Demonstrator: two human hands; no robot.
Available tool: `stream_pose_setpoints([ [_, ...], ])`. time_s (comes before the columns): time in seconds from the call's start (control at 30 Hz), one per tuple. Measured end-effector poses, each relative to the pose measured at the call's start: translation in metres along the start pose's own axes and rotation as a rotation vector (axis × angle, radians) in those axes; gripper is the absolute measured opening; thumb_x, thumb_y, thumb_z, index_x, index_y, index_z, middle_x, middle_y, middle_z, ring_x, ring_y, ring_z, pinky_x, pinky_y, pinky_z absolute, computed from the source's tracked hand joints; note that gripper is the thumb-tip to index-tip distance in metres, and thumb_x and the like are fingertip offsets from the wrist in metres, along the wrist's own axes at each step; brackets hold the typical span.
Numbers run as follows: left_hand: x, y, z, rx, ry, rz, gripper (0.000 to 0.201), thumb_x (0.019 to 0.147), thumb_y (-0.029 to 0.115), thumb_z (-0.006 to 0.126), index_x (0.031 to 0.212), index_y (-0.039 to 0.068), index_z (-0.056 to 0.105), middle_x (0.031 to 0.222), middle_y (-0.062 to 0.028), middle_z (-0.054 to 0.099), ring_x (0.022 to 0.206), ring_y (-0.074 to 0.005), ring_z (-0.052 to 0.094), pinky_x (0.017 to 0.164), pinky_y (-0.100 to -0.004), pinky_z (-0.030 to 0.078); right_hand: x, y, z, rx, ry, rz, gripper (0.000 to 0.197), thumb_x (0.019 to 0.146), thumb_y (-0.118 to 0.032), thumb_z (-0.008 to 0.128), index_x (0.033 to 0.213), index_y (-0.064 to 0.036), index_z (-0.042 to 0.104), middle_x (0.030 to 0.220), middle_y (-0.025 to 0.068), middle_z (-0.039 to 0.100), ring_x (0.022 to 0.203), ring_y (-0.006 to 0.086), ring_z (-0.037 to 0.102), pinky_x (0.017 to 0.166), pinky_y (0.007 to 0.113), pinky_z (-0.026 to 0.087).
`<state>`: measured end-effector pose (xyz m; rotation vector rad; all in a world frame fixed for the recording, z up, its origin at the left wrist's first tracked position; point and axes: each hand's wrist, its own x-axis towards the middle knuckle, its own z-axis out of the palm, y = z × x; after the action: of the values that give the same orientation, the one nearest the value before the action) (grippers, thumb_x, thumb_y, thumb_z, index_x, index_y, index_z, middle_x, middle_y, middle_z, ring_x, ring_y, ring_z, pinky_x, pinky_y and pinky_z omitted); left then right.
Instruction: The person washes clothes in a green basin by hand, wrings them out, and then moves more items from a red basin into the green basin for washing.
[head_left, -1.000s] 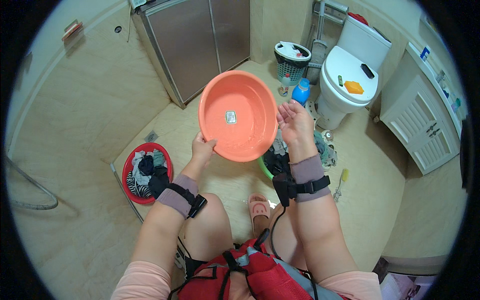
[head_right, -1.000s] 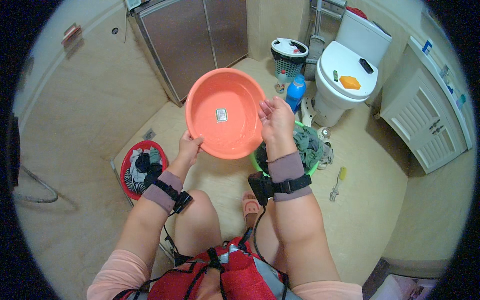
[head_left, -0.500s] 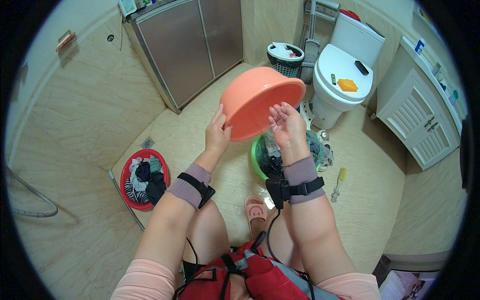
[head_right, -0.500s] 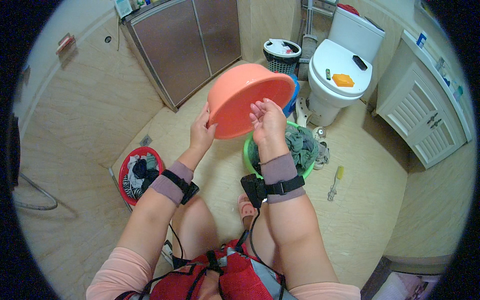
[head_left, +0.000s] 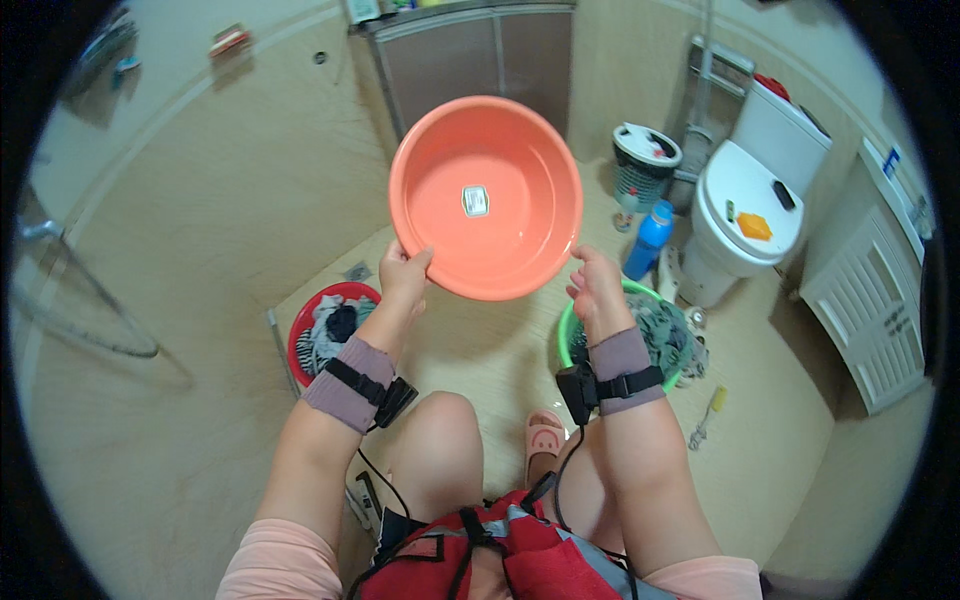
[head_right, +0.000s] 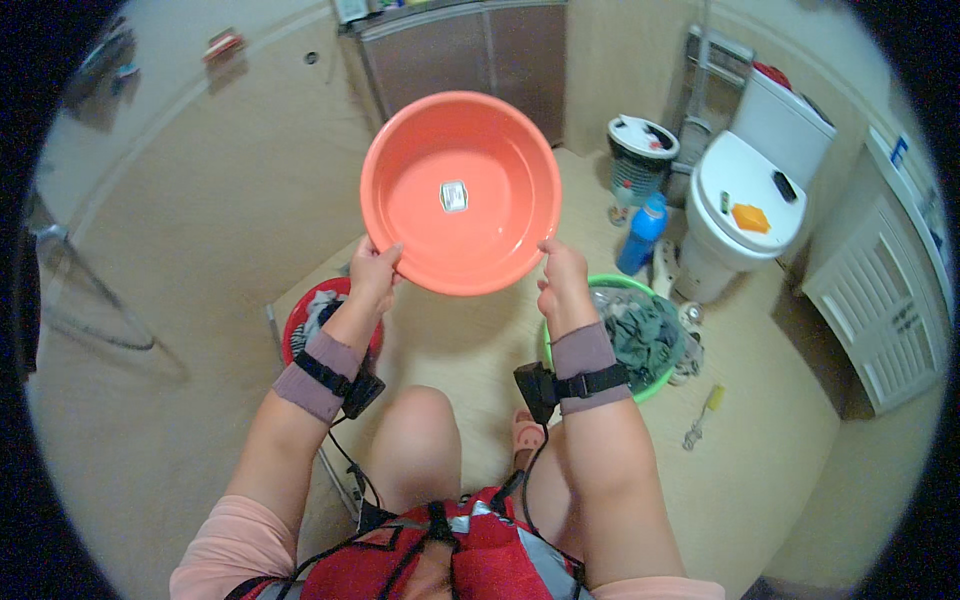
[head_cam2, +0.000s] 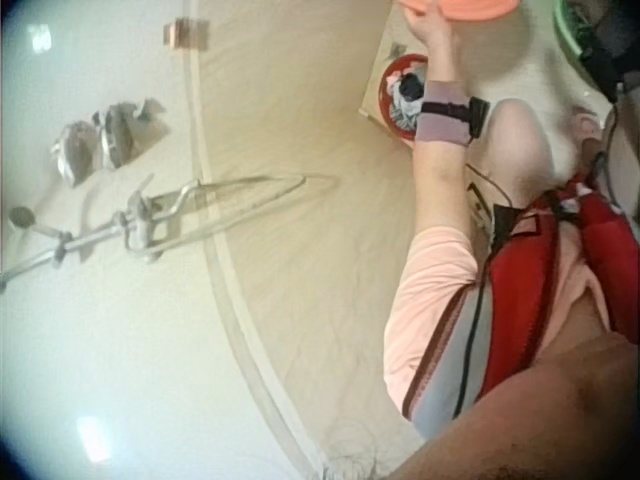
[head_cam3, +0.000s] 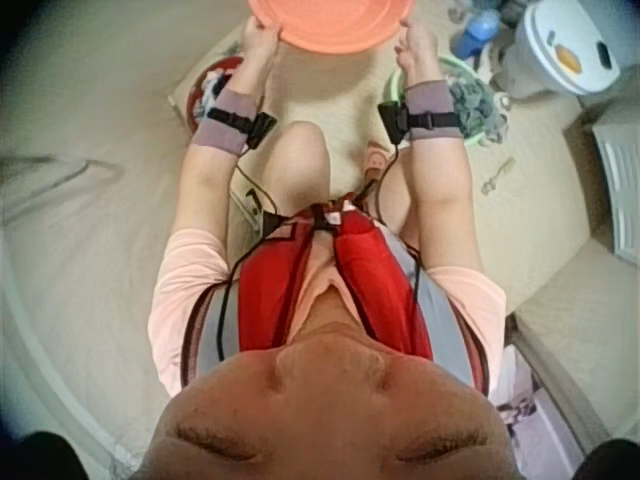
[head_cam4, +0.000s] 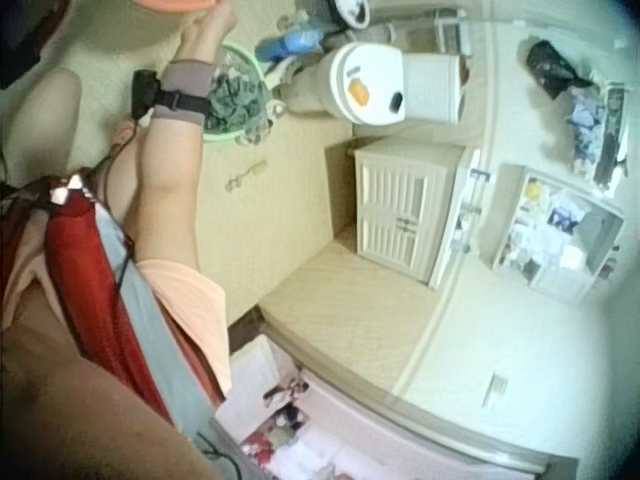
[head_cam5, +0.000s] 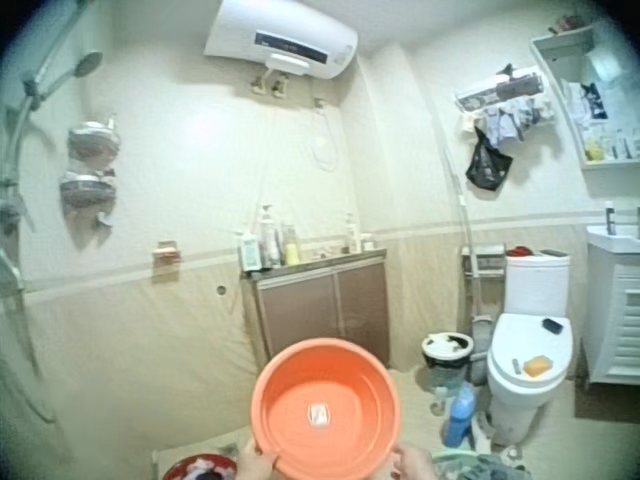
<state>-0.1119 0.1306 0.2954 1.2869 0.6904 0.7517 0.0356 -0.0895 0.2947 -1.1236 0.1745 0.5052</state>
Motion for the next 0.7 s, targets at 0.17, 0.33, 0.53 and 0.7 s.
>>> stream_pose_setpoints([
  [0.17, -0.014, 0.025, -0.101, -0.408, 0.055, -0.245, 0.031, 0.090, -0.002, 0.044, 0.121, 0.000, 0.044, 0.119, -0.0187, 0.055, 0.101, -0.0310, 0.062, 0.078, -0.0464, 0.057, -0.015, 0.055, 0.068, -0.268, -0.251, 0.281, 0.036, 0.078, -0.026, 0.064, 0.106, -0.0066, 0.053, 0.107, 0.0104, 0.045, 0.093, 0.0278, 0.045, 0.079, 0.046, 0.041],
  [0.33, -0.055, 0.033, -0.230, -0.212, 0.119, -0.432, 0.038, 0.090, 0.013, 0.051, 0.125, 0.003, 0.044, 0.127, -0.0191, 0.050, 0.117, -0.0333, 0.051, 0.088, -0.0573, 0.049, -0.070, 0.112, 0.132, -0.136, -0.723, 0.303, 0.028, 0.086, -0.013, 0.054, 0.114, -0.0066, 0.054, 0.101, 0.0098, 0.060, 0.079, 0.0219, 0.061, 0.058, 0.033, 0.054],
  [0.53, -0.092, 0.208, -0.243, 0.123, 0.682, -0.119, 0.069, 0.089, 0.027, 0.054, 0.143, 0.001, 0.021, 0.152, -0.0198, 0.012, 0.138, -0.0336, 0.018, 0.111, -0.0462, 0.019, -0.093, 0.165, 0.153, -0.204, -0.796, 0.592, 0.029, 0.091, -0.017, 0.055, 0.114, -0.0004, 0.055, 0.106, 0.0157, 0.061, 0.098, 0.0268, 0.060, 0.084, 0.042, 0.054],
  [0.7, -0.086, 0.403, -0.263, -0.289, 0.340, 0.568, 0.078, 0.091, 0.048, 0.047, 0.142, 0.000, 0.014, 0.147, -0.0215, 0.015, 0.137, -0.0301, 0.015, 0.111, -0.0459, 0.016, -0.126, 0.170, 0.171, -0.202, -0.987, 0.638, 0.029, 0.091, -0.017, 0.055, 0.113, 0.0018, 0.055, 0.107, 0.0180, 0.061, 0.096, 0.0271, 0.062, 0.085, 0.042, 0.055],
])
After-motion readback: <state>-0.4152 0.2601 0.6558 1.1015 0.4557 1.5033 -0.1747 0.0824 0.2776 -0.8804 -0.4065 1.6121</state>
